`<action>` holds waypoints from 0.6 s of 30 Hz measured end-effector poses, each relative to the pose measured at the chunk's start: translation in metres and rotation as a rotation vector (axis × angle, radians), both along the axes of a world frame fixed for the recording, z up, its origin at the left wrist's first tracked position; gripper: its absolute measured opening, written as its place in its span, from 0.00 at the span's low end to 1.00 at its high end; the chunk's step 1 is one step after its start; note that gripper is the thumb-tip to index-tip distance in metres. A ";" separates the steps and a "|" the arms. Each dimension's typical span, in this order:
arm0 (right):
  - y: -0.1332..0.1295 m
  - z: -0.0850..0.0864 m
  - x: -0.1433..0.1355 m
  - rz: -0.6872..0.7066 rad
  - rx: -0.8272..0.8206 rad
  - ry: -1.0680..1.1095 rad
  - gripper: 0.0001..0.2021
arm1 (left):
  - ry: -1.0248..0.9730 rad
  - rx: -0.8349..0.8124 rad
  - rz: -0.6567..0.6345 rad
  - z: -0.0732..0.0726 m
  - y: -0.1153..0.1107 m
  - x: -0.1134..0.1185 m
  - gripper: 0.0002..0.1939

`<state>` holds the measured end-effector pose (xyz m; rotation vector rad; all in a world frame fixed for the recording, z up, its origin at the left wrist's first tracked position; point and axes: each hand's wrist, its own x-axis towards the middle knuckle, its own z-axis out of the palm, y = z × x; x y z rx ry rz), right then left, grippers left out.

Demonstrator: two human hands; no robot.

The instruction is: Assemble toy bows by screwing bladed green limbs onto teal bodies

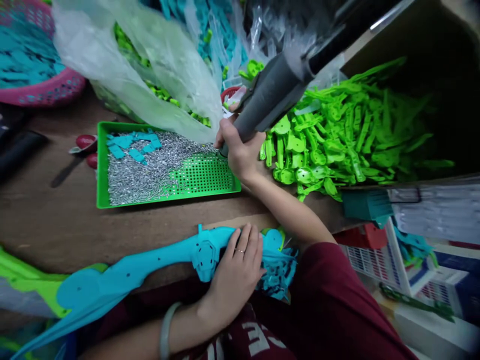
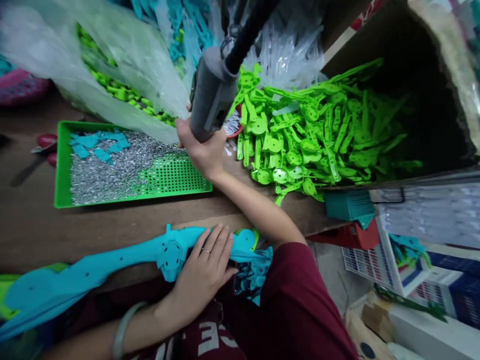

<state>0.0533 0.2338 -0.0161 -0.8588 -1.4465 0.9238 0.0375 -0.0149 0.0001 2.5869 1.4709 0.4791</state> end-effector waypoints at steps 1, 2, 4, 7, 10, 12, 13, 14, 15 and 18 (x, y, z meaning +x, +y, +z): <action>0.001 -0.002 -0.001 0.001 -0.008 0.012 0.20 | -0.013 0.011 0.014 -0.003 -0.002 0.003 0.32; 0.002 -0.003 -0.004 -0.005 -0.018 0.023 0.20 | -0.029 0.026 0.026 -0.007 -0.003 0.006 0.33; 0.003 0.001 -0.010 -0.040 -0.035 0.044 0.21 | -0.084 0.082 0.049 -0.015 -0.003 0.010 0.31; -0.008 0.028 -0.007 -0.101 -0.043 0.068 0.20 | -0.184 0.176 0.052 -0.023 0.000 0.011 0.28; -0.045 0.072 0.026 -0.126 -0.032 0.105 0.15 | -0.219 0.184 0.029 -0.024 0.003 0.007 0.25; -0.081 0.097 0.059 -0.121 -0.012 0.174 0.13 | -0.232 0.179 -0.001 -0.024 0.004 0.003 0.23; -0.101 0.105 0.077 -0.104 -0.016 0.190 0.12 | -0.244 0.180 -0.019 -0.025 0.004 0.002 0.22; -0.119 0.110 0.093 -0.103 -0.002 0.199 0.09 | -0.260 0.176 -0.035 -0.026 0.005 0.000 0.23; -0.137 0.111 0.107 -0.096 0.015 0.179 0.09 | -0.279 0.170 -0.045 -0.028 0.005 -0.001 0.24; -0.176 0.101 0.139 -0.101 0.026 0.076 0.10 | -0.306 0.155 -0.054 -0.031 0.004 -0.001 0.27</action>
